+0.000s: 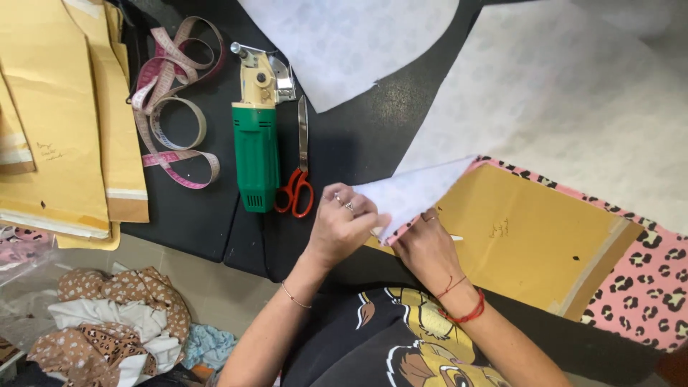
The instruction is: The person folds a piece of pink leopard-print fabric on a work table. They then sort through a stack of brown paper pattern pieces, select one, and place it on the fabric. Using a blue pen, they trace the outline of the pattern onto the fabric.
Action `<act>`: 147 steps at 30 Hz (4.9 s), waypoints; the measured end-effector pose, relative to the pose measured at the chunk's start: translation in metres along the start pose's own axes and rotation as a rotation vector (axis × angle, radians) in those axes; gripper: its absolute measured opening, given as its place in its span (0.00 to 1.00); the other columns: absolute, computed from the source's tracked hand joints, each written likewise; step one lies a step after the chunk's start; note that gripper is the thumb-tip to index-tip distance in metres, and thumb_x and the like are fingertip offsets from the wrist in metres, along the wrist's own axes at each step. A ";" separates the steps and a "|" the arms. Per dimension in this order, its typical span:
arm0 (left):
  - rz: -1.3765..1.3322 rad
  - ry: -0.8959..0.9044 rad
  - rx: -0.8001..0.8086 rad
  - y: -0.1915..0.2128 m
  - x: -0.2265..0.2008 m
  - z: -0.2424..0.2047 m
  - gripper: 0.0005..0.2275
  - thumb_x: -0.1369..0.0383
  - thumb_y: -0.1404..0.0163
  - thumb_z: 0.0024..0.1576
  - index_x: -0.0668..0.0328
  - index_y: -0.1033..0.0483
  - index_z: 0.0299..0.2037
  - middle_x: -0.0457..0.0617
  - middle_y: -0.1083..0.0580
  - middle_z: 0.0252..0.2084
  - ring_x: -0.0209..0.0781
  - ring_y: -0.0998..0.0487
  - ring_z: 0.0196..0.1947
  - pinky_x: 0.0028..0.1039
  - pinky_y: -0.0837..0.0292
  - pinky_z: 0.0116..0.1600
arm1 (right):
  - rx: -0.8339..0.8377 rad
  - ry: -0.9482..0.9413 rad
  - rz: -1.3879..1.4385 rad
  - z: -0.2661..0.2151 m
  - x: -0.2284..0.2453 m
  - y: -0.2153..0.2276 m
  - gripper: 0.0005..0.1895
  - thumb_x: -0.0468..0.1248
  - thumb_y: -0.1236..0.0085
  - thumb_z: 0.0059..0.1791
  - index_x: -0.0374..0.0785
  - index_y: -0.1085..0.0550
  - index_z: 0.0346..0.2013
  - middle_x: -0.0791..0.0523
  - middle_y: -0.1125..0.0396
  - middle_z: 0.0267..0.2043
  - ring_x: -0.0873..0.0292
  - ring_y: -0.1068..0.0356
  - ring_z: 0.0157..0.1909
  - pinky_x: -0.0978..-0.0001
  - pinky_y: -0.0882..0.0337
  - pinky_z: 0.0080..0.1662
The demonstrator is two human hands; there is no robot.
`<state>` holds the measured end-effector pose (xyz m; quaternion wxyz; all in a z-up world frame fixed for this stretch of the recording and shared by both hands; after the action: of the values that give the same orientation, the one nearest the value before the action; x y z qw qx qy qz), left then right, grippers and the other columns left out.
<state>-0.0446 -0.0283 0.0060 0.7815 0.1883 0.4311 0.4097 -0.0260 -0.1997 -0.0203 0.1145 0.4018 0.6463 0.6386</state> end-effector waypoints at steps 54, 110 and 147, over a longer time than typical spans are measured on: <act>0.005 0.754 0.417 -0.050 -0.059 0.013 0.11 0.67 0.50 0.47 0.56 0.33 0.39 0.43 0.30 0.35 0.37 0.29 0.29 0.29 0.36 0.27 | -0.902 -1.346 0.599 -0.296 -0.271 -0.012 0.08 0.36 0.35 0.40 0.44 0.28 0.27 0.67 0.36 0.28 0.73 0.40 0.30 0.77 0.35 0.35; -0.170 0.551 0.206 -0.027 -0.044 -0.017 0.11 0.74 0.49 0.47 0.58 0.32 0.40 0.46 0.28 0.34 0.38 0.27 0.30 0.27 0.34 0.33 | -0.723 -1.464 0.503 -0.324 -0.304 -0.030 0.12 0.43 0.35 0.45 0.52 0.32 0.25 0.68 0.36 0.30 0.73 0.42 0.27 0.72 0.46 0.22; 0.157 -0.106 0.812 -0.126 -0.159 -0.022 0.31 0.49 0.50 0.41 0.32 0.47 0.56 0.48 0.58 0.64 0.49 0.65 0.65 0.63 0.67 0.57 | -0.700 -1.372 0.437 -0.274 -0.231 0.027 0.33 0.45 0.33 0.35 0.41 0.37 0.49 0.60 0.38 0.26 0.64 0.36 0.32 0.71 0.37 0.38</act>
<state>-0.0491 -0.2323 -0.0051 0.6313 0.5343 0.5013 0.2544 -0.0468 -0.5583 -0.0362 0.4783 0.7630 0.1006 0.4230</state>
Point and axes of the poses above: each hand's wrist, its own z-axis towards the middle knuckle, its own y-axis out of the back of the hand, x = y × z, the point moved 1 cm from there along z, towards the middle knuckle
